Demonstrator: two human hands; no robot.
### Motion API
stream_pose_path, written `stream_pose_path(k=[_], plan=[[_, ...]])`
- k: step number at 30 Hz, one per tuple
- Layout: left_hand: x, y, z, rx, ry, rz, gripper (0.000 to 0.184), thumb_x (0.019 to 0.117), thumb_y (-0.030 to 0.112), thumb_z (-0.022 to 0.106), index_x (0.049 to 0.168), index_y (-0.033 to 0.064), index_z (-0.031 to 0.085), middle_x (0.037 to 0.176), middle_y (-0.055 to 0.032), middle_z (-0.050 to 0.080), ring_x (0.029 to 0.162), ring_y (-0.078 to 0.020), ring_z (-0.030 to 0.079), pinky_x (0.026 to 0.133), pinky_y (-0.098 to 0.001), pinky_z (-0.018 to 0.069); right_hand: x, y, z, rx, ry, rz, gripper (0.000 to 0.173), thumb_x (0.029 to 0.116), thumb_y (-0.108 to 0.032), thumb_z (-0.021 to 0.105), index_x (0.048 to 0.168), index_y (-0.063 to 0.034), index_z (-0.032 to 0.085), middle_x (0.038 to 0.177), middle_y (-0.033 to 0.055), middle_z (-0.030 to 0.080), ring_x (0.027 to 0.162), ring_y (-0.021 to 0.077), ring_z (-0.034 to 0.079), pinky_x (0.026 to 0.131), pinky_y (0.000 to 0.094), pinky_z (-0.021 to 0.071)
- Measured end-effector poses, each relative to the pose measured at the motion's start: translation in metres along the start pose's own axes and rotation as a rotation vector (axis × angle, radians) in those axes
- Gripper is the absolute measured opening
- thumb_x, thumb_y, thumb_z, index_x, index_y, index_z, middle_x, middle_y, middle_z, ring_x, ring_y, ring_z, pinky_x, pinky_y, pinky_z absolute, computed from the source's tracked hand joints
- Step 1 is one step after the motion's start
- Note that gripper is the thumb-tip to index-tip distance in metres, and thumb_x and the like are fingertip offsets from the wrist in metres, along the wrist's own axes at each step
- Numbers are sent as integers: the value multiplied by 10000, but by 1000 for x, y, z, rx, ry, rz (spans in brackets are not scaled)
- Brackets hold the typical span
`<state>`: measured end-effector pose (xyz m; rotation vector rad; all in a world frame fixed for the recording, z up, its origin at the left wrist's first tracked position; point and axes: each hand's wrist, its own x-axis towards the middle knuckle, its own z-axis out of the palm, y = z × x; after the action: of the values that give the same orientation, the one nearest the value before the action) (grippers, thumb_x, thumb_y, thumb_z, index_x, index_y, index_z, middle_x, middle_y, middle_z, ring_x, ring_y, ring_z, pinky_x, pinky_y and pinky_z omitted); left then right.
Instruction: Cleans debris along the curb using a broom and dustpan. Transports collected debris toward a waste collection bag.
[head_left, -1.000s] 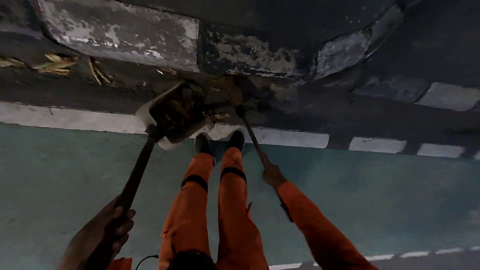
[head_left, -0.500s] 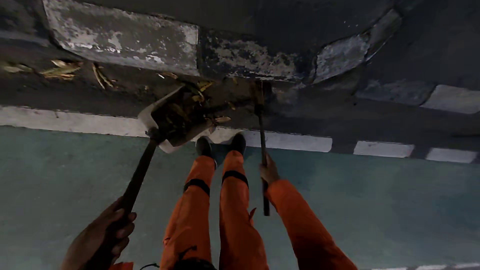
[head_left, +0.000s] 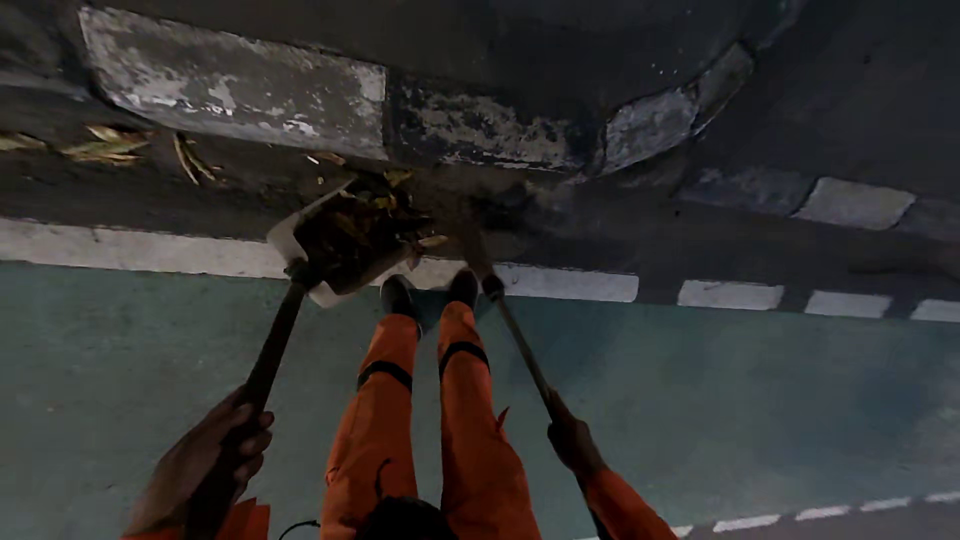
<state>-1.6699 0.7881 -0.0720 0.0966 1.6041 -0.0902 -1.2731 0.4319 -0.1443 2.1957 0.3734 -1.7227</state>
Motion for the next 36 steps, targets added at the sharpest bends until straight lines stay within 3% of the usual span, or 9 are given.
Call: stream_pose_path(k=[4, 8, 12, 18, 22, 26, 30, 34, 36], plan=[[0, 1, 3, 9, 2, 3, 352, 1122, 230, 221, 1426, 239, 398, 783, -14, 585, 436, -49, 504, 341, -188, 425, 79, -95, -25, 305, 106, -48, 753, 1005, -83, 558, 1644, -162, 168, 1324, 262, 597, 1027, 365, 670, 870, 522, 559], [-2, 1, 16, -4, 51, 25, 329, 1130, 213, 236, 1402, 197, 420, 765, -23, 582, 439, -56, 509, 339, -190, 417, 94, -168, -44, 190, -68, -62, 795, 1000, -123, 567, 1646, -200, 110, 1322, 258, 596, 1026, 372, 678, 867, 532, 558], [-7, 8, 5, -24, 18, 18, 277, 1131, 209, 244, 1320, 190, 445, 745, -16, 569, 427, -57, 503, 328, -195, 416, 18, -127, -43, 196, -191, -194, 680, 1000, -137, 595, 1611, -203, 306, 1200, 237, 636, 823, 326, 655, 720, 505, 562], [-18, 27, -76, -66, -98, 56, 299, 1118, 213, 205, 1259, 175, 466, 746, -8, 586, 413, -28, 475, 335, -171, 405, -78, -85, 30, 636, -56, 110, 618, 1055, -202, 558, 1612, -260, 297, 931, 158, 619, 570, 220, 567, 504, 409, 515], [-27, 65, -166, -71, -206, 92, 312, 1080, 212, 238, 1250, 177, 497, 742, -3, 618, 434, -30, 518, 360, -172, 444, -61, -173, 69, 667, 128, 159, 518, 1055, -152, 513, 1537, -67, 345, 1052, 214, 610, 733, 279, 610, 654, 456, 541], [-33, 131, -244, 13, -106, 75, 304, 1116, 253, 198, 1184, 180, 486, 703, 19, 579, 415, -24, 504, 342, -169, 435, -52, -329, 130, 593, 152, 74, 482, 1034, -225, 581, 1453, -3, 498, 1363, 248, 599, 1233, 351, 607, 1056, 492, 488], [-5, 182, -286, 141, 115, 96, 251, 1129, 256, 261, 1060, 126, 465, 625, 10, 506, 393, -53, 470, 327, -198, 408, -104, -438, 195, 381, -169, -96, 668, 999, -216, 600, 1585, -84, 309, 1419, 246, 555, 1268, 378, 584, 1052, 545, 478], [-1, 219, -321, 255, 120, 82, 272, 1125, 256, 253, 1030, 119, 468, 620, 12, 513, 400, -45, 475, 339, -182, 401, -136, -462, 222, 482, -316, -327, 624, 967, -114, 650, 1541, -100, 406, 1269, 245, 618, 1037, 352, 646, 903, 526, 524], [-7, 225, -341, 267, 98, 28, 382, 1116, 299, 224, 946, 104, 504, 597, 11, 526, 385, -41, 480, 329, -171, 401, -169, -445, 239, 526, -259, -368, 618, 953, -142, 679, 1521, -84, 443, 1312, 235, 621, 1142, 350, 640, 993, 540, 507]])
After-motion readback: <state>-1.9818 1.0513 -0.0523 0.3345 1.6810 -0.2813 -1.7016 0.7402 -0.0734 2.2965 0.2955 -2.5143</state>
